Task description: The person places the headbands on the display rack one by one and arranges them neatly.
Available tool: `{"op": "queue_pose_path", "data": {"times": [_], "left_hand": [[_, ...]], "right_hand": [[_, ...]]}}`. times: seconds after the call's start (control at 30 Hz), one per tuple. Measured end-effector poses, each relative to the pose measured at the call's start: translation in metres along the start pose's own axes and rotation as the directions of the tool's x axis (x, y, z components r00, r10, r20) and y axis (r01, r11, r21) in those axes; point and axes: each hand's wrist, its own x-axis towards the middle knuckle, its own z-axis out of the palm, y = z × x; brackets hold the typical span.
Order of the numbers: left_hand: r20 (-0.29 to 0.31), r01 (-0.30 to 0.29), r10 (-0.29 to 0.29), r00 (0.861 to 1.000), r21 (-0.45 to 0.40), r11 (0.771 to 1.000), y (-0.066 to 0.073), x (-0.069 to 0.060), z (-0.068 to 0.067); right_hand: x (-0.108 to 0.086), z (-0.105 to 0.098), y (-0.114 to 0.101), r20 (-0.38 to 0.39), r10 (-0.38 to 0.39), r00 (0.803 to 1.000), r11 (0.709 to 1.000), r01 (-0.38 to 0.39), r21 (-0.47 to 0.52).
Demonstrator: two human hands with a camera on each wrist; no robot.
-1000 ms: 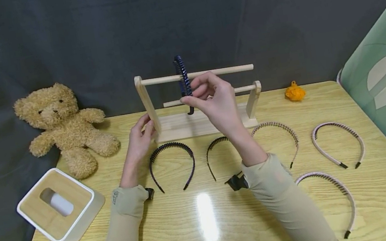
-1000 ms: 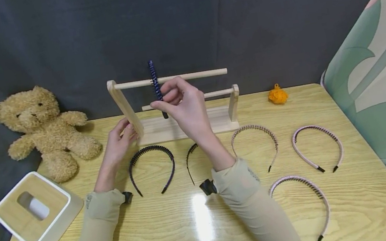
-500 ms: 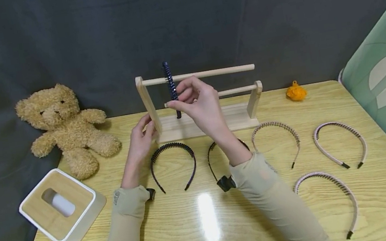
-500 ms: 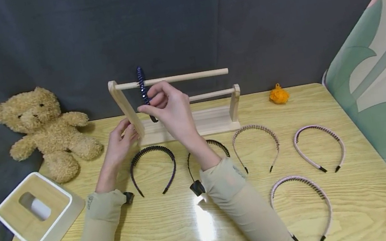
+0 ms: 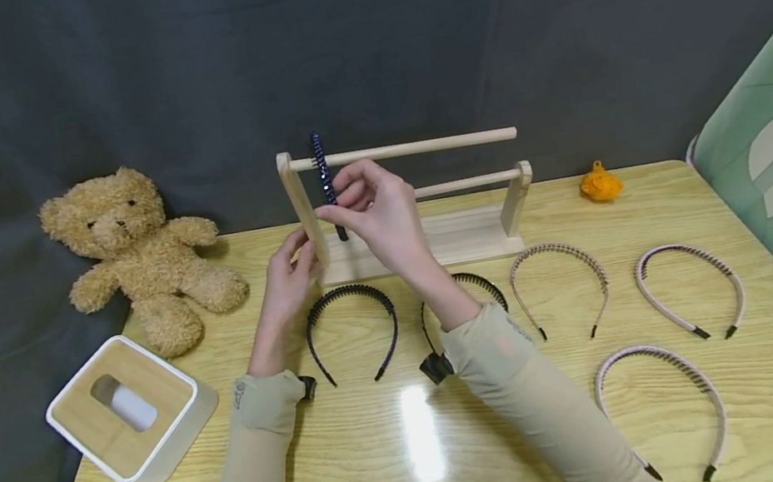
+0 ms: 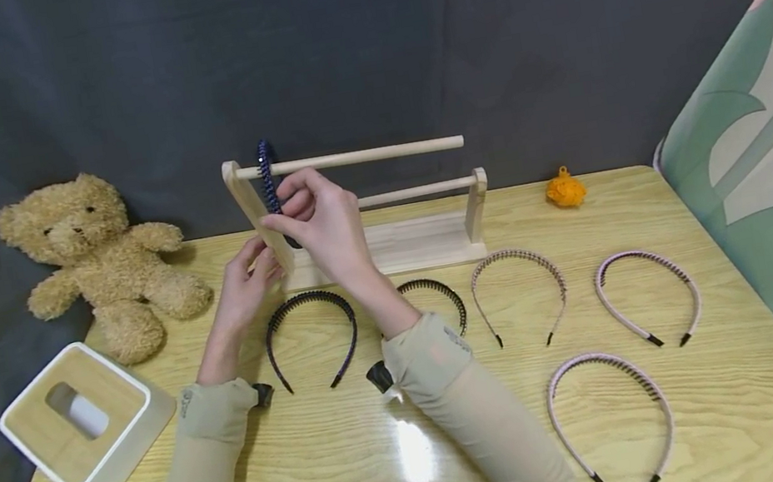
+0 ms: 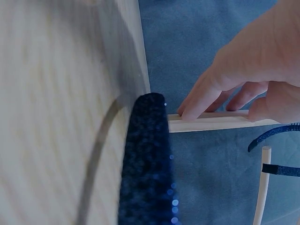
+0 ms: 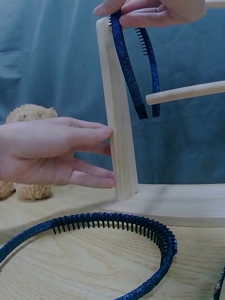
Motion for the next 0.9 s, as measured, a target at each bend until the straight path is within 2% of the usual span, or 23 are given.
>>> {"op": "queue_pose_path", "data": {"times": [0.27, 0.53, 0.9], "left_hand": [[-0.005, 0.003, -0.003, 1.0, 0.024, 1.0, 0.0, 0.001, 0.0], [-0.012, 0.003, -0.003, 1.0, -0.004, 1.0, -0.003, 0.002, 0.001], [-0.02, 0.017, -0.017, 1.0, -0.013, 1.0, 0.0, 0.0, 0.003]], "right_hand": [[0.004, 0.008, -0.001, -0.016, -0.006, 1.0, 1.0, 0.006, -0.007], [0.005, 0.013, 0.003, -0.017, 0.012, 1.0, 0.999, -0.012, -0.036], [0.002, 0.012, 0.0, -0.007, 0.01, 1.0, 1.0, -0.011, -0.016]]}}
